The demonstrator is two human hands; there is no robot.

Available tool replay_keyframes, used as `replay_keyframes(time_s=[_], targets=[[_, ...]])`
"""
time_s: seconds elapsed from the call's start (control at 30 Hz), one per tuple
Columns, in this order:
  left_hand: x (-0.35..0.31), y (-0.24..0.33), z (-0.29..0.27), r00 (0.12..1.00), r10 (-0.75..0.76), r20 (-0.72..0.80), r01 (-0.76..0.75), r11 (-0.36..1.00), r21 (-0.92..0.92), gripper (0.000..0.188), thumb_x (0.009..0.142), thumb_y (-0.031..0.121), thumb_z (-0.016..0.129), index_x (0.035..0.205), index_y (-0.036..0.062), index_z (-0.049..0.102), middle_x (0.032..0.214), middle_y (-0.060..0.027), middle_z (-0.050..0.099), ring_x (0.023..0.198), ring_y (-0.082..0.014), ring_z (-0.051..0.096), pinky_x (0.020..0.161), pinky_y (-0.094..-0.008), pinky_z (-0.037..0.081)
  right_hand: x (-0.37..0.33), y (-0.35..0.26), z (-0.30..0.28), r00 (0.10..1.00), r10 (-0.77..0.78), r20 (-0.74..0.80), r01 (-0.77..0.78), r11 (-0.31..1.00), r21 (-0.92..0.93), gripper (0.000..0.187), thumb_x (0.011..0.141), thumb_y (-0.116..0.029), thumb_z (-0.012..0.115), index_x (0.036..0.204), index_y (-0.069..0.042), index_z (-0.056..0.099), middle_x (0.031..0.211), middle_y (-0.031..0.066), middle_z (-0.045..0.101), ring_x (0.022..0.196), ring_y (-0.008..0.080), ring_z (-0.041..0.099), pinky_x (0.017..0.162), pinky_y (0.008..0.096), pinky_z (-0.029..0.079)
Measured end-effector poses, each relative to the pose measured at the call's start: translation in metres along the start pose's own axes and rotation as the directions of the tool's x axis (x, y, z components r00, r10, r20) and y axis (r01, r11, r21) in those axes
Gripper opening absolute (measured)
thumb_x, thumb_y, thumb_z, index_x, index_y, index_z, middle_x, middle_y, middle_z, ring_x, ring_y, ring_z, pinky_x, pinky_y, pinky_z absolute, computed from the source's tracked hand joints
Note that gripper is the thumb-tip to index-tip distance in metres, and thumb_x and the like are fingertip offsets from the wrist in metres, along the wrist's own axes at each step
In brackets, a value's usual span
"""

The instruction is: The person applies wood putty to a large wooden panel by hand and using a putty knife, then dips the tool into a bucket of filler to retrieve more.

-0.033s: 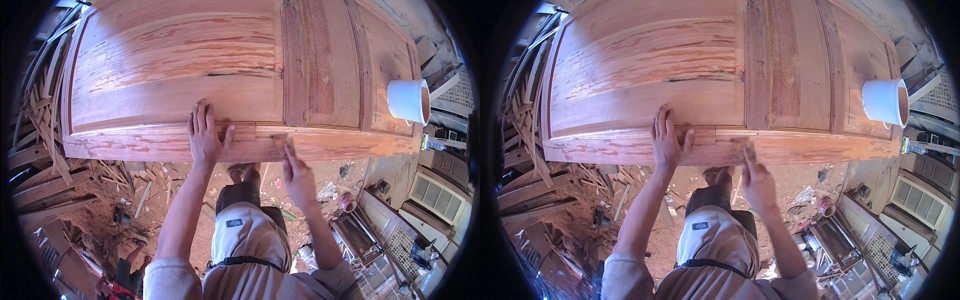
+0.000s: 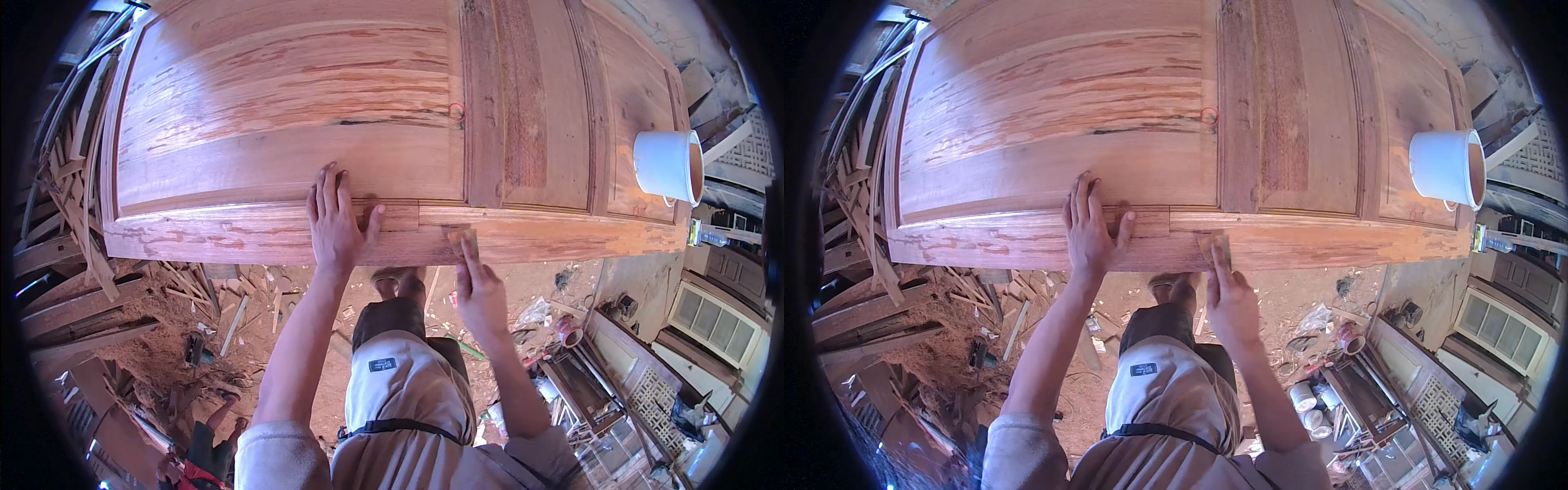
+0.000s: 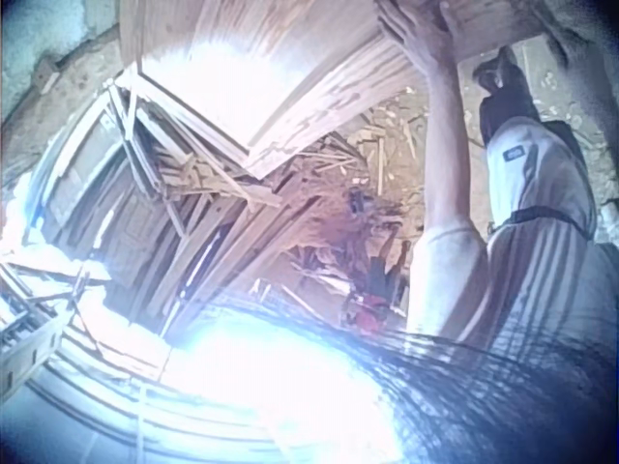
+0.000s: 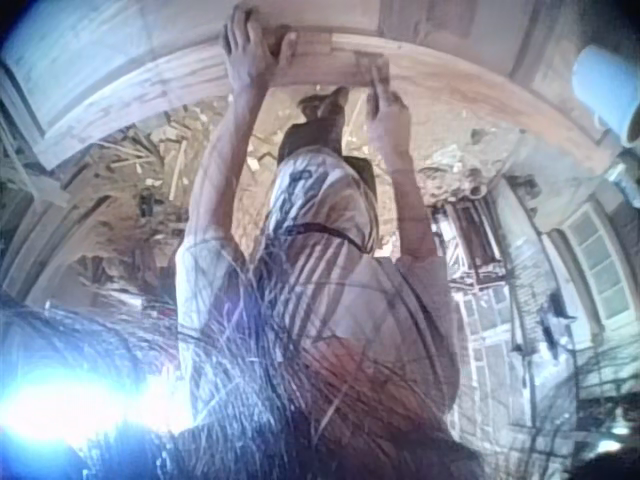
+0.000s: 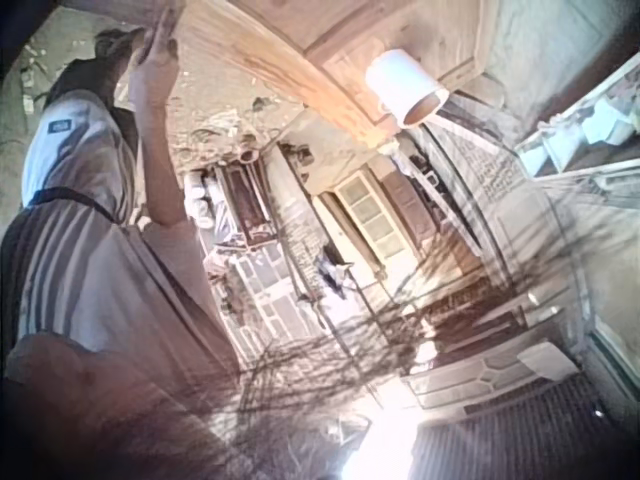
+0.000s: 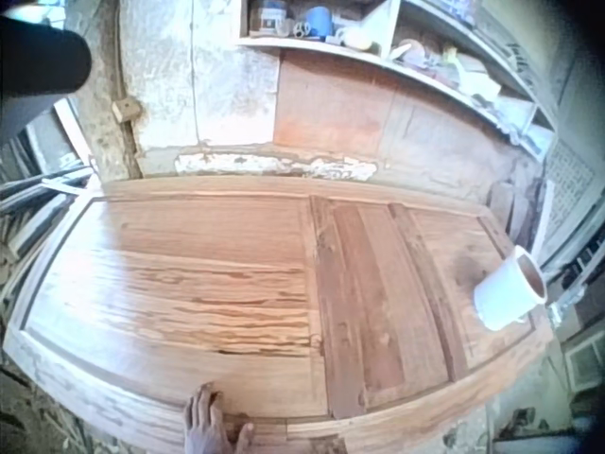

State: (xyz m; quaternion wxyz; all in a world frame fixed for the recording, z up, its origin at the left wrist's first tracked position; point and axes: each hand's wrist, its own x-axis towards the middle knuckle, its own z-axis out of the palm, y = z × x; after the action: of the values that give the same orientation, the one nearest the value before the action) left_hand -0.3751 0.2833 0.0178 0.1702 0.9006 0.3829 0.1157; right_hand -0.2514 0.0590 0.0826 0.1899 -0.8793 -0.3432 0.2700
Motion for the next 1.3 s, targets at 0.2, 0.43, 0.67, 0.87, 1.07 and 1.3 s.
replay_keyframes(time_s=[0.2,0.43,0.67,0.87,1.07,1.3], targets=[[-0.002,0.000,-0.002,1.000,0.014,-0.020,-0.014,1.000,-0.010,0.072,0.089,0.042,0.065,0.136,-0.0089,0.044,0.150,-0.0246,0.037,0.142,-0.0401,0.034,0.116,-0.0528,0.025,0.007,-0.008,0.047,0.986,0.023,-0.165,-0.024,1.000,-0.007,0.061,0.099,-0.019,0.056,0.155,-0.027,0.034,0.085,0.0231,0.063,0.060,0.0404,0.064,0.053,0.0507,0.052],[-0.001,-0.002,-0.001,0.999,0.026,-0.043,-0.027,0.999,-0.023,0.072,0.090,0.045,0.063,0.137,-0.0066,0.045,0.150,-0.0239,0.038,0.142,-0.0397,0.034,0.116,-0.0525,0.025,0.000,-0.005,0.048,0.991,0.043,-0.125,-0.057,0.993,-0.104,0.060,0.100,-0.023,0.054,0.156,-0.027,0.031,0.090,0.0238,0.064,0.063,0.0424,0.066,0.056,0.0518,0.055],[0.002,0.003,-0.001,0.999,0.021,-0.039,-0.022,1.000,-0.004,0.073,0.091,0.049,0.061,0.137,-0.0056,0.046,0.151,-0.0230,0.038,0.143,-0.0387,0.033,0.117,-0.0526,0.024,0.018,-0.024,0.062,0.972,0.019,-0.235,-0.032,0.998,-0.049,0.056,0.101,-0.027,0.052,0.154,-0.025,0.035,0.084,0.0231,0.064,0.066,0.0431,0.066,0.057,0.0524,0.055],[-0.004,-0.003,-0.002,0.999,0.022,-0.041,-0.023,0.999,-0.025,0.072,0.090,0.042,0.065,0.139,-0.0054,0.044,0.150,-0.0245,0.038,0.142,-0.0404,0.034,0.116,-0.0527,0.025,-0.003,-0.027,0.060,0.996,0.087,-0.030,-0.089,0.994,-0.070,0.061,0.102,-0.026,0.051,0.158,-0.026,0.025,0.093,0.0241,0.064,0.066,0.0432,0.066,0.057,0.0523,0.056],[-0.002,0.000,0.000,0.997,0.041,-0.058,-0.043,0.999,-0.032,0.072,0.090,0.043,0.065,0.139,-0.0052,0.043,0.149,-0.0242,0.039,0.142,-0.0401,0.034,0.116,-0.0530,0.025,0.007,-0.036,0.077,0.982,0.038,-0.185,-0.049,0.997,-0.057,0.059,0.102,-0.027,0.051,0.157,-0.025,0.029,0.089,0.0240,0.064,0.068,0.0433,0.067,0.057,0.0532,0.056],[-0.003,-0.003,-0.002,0.998,0.030,-0.061,-0.031,0.999,-0.022,0.072,0.092,0.047,0.061,0.138,-0.0054,0.045,0.149,-0.0235,0.040,0.142,-0.0389,0.035,0.116,-0.0535,0.026,-0.007,-0.036,0.051,0.997,0.075,-0.007,-0.076,0.995,-0.058,0.053,0.102,-0.027,0.052,0.153,-0.026,0.037,0.098,0.0256,0.066,0.072,0.0433,0.068,0.060,0.0538,0.057]])
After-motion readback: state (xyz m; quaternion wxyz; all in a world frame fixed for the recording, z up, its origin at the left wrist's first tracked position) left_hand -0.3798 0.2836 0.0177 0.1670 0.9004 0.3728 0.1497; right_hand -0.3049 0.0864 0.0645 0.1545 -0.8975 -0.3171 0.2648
